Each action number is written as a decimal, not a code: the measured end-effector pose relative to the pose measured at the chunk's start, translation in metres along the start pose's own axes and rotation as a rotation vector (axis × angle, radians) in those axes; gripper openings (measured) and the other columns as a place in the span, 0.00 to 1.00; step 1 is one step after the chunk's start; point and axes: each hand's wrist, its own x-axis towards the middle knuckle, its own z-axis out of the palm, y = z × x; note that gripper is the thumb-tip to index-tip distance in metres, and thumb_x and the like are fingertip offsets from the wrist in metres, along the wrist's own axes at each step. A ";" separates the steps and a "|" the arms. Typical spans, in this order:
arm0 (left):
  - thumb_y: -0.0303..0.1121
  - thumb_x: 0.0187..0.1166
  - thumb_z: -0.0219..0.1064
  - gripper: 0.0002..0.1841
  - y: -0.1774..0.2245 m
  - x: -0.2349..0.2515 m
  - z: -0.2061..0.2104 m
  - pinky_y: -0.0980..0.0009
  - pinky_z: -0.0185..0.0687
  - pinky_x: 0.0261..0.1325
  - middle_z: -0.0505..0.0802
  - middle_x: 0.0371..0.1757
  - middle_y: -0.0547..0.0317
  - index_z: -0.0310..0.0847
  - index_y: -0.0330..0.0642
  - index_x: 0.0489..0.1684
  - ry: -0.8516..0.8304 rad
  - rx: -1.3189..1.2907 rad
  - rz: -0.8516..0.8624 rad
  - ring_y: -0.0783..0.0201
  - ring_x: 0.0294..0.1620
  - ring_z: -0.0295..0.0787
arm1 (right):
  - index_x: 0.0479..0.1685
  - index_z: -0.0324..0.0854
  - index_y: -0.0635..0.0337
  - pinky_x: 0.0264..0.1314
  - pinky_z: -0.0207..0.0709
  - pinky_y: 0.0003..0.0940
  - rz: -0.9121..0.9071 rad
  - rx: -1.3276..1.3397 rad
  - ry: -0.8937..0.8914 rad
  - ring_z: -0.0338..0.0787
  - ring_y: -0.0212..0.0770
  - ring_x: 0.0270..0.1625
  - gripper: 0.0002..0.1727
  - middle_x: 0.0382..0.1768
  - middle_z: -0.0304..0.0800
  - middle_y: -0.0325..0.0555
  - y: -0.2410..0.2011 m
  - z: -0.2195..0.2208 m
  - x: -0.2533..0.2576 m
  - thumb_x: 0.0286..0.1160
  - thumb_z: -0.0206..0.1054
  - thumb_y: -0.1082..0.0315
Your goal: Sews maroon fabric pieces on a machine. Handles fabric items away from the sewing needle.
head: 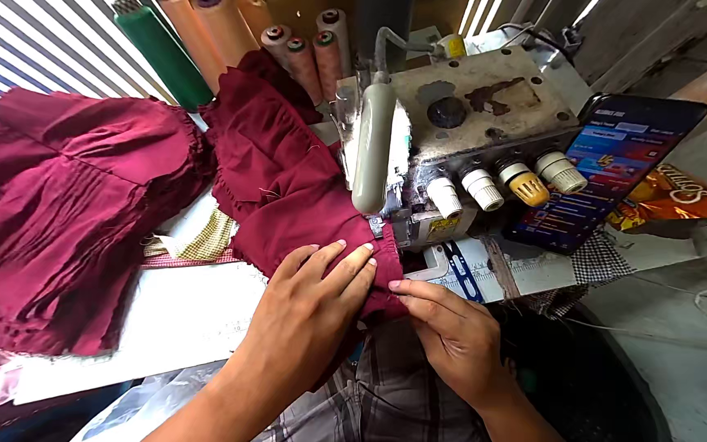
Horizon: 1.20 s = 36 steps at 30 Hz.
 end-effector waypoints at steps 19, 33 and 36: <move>0.39 0.84 0.63 0.12 -0.012 -0.005 -0.026 0.50 0.75 0.74 0.94 0.53 0.57 0.92 0.47 0.50 0.095 -0.026 -0.078 0.55 0.62 0.89 | 0.46 0.95 0.56 0.61 0.88 0.26 0.026 -0.054 0.024 0.94 0.32 0.60 0.09 0.56 0.96 0.43 0.016 0.014 0.035 0.81 0.68 0.69; 0.33 0.80 0.67 0.09 0.016 0.003 0.018 0.56 0.71 0.65 0.92 0.44 0.56 0.94 0.50 0.46 0.418 -0.013 -0.113 0.56 0.53 0.85 | 0.44 0.96 0.52 0.45 0.86 0.27 -0.102 -0.278 -0.022 0.96 0.34 0.45 0.10 0.49 0.99 0.42 -0.017 -0.011 0.035 0.82 0.66 0.70; 0.27 0.86 0.59 0.12 0.012 -0.005 0.021 0.49 0.69 0.85 0.90 0.72 0.51 0.89 0.41 0.53 0.216 -0.100 0.022 0.52 0.79 0.81 | 0.46 0.96 0.54 0.53 0.88 0.26 -0.071 -0.242 -0.030 0.97 0.35 0.54 0.12 0.55 0.98 0.45 -0.005 -0.003 0.012 0.82 0.64 0.72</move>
